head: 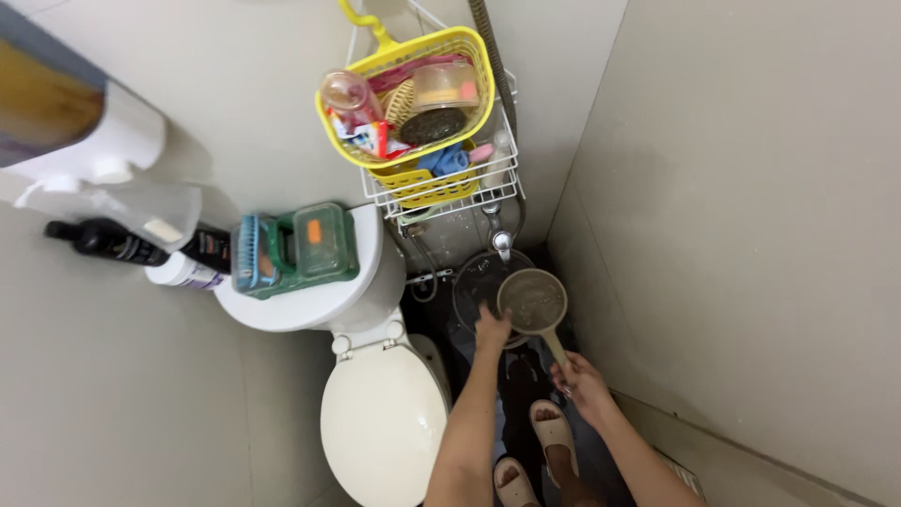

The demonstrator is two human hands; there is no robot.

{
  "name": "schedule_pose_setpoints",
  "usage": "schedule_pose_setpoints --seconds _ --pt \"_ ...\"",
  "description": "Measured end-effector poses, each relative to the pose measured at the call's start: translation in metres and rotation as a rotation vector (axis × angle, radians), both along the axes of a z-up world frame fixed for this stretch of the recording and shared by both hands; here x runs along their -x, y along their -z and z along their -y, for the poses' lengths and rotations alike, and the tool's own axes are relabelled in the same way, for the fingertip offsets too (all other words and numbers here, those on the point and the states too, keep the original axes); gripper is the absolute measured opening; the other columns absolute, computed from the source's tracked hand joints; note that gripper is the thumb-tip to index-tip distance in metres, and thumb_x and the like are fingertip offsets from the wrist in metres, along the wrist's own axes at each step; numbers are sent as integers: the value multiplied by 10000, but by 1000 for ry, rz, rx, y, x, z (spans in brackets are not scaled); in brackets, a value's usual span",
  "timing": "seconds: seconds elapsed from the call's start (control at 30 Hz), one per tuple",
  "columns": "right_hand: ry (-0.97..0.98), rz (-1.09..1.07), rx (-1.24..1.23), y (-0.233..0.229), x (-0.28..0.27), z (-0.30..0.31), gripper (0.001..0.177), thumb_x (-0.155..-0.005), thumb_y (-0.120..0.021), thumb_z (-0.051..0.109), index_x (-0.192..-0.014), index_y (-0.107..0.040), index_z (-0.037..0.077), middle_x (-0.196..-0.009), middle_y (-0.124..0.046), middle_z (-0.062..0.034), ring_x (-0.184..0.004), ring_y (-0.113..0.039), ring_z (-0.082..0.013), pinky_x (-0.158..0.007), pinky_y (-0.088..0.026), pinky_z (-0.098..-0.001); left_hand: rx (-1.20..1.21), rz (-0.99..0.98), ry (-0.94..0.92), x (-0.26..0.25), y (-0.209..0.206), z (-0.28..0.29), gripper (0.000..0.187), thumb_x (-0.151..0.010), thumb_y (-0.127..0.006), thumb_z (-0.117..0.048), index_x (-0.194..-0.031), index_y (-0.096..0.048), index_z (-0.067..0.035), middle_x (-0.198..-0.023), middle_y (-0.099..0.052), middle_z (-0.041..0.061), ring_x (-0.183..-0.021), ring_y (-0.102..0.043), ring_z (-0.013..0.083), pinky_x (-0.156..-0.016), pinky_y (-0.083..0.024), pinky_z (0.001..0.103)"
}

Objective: The person scrubs the shower wall and fixtures with a blue brush, then rinses the wall using a small jug of water. They repeat scrubbing and rinsing across different sections of the wall and around the showerhead.

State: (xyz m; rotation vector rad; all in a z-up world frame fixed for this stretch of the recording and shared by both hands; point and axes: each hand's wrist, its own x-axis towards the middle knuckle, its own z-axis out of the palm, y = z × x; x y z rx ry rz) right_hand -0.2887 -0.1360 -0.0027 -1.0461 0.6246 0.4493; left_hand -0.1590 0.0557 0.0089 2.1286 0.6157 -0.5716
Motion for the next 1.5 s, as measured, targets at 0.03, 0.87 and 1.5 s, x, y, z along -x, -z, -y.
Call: schedule_pose_setpoints --seconds 0.03,0.87,1.5 --pt "-21 16 -6 -3 8 2 331 -1054 -465 184 -1334 -570 44 -959 -657 -81 -799 -596 -176 -751 -496 -353 124 -87 -55 10 -2 1 693 -1029 -638 -275 -1611 -266 -220 -1314 -665 245 -1046 -713 404 -825 -600 458" --pt "440 -183 -128 -70 38 -4 387 -1091 -413 249 -1313 -553 -35 -1267 -585 -205 -1211 -561 -351 -1097 -448 -512 200 485 148 202 -130 37 743 -852 -559 32 -1537 -465 -240 -1064 -711 281 -957 -713 425 -839 -572 485" --pt "304 409 -138 -172 -56 64 425 -1097 -344 286 -1335 -572 18 -1356 -620 -163 -1256 -617 -271 -1118 -492 -432 278 120 -55 229 -84 43 756 -858 -501 99 -1556 -400 -172 -1208 -693 242 -853 -771 382 -722 -651 404"
